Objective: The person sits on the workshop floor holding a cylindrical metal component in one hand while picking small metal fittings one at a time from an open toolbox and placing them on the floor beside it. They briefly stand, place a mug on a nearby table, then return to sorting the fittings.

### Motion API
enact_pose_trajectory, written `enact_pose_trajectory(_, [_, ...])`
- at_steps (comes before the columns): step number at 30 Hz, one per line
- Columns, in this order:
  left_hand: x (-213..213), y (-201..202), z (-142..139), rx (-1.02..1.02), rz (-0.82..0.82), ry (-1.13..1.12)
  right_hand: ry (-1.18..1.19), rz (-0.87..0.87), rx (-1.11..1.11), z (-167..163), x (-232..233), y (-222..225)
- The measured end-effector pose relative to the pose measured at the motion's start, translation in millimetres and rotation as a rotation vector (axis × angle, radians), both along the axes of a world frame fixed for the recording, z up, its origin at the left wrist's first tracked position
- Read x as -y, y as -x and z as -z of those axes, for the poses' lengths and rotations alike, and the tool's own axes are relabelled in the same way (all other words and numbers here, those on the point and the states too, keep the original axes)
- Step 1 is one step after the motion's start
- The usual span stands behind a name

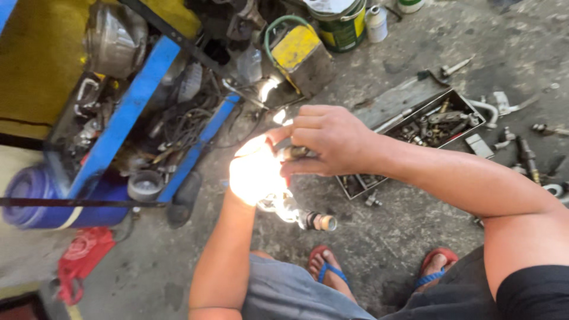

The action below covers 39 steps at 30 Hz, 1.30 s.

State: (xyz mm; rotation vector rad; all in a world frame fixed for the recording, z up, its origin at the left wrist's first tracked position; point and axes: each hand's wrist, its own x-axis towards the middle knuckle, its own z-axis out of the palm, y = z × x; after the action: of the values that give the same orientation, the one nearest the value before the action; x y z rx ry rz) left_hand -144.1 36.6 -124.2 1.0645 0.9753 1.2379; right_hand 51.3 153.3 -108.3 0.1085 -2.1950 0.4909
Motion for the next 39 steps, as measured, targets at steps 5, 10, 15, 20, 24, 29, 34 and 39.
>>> enact_pose_trajectory(5, [4,10,14,0.094,-0.070,0.077,0.038,-0.028,0.016,1,1,1])
enact_pose_trajectory(10, [5,-10,26,-0.403,-0.258,-0.134,0.355,0.119,0.371,18,-14,-15])
enact_pose_trajectory(15, [-20,-58,27,-0.864,-0.188,-0.406,0.213,0.154,0.572,55,-15,-45])
enact_pose_trajectory(20, [-57,-93,27,-0.954,-0.220,-0.492,-0.231,0.629,0.343,104,-11,-71])
enact_pose_trajectory(24, [-73,-124,45,-1.369,-0.276,-0.437,0.006,0.494,0.788,146,-26,-78])
enact_pose_trajectory(29, [-91,-154,76,-1.668,-0.526,-0.529,0.139,0.497,0.813,193,-30,-83])
enact_pose_trajectory(34, [-117,-152,83,-1.681,-0.244,-0.386,-0.049,0.475,0.709,218,-44,-86])
enact_pose_trajectory(39, [-134,-123,66,-1.243,0.490,0.108,-0.119,0.366,0.547,224,-46,-89])
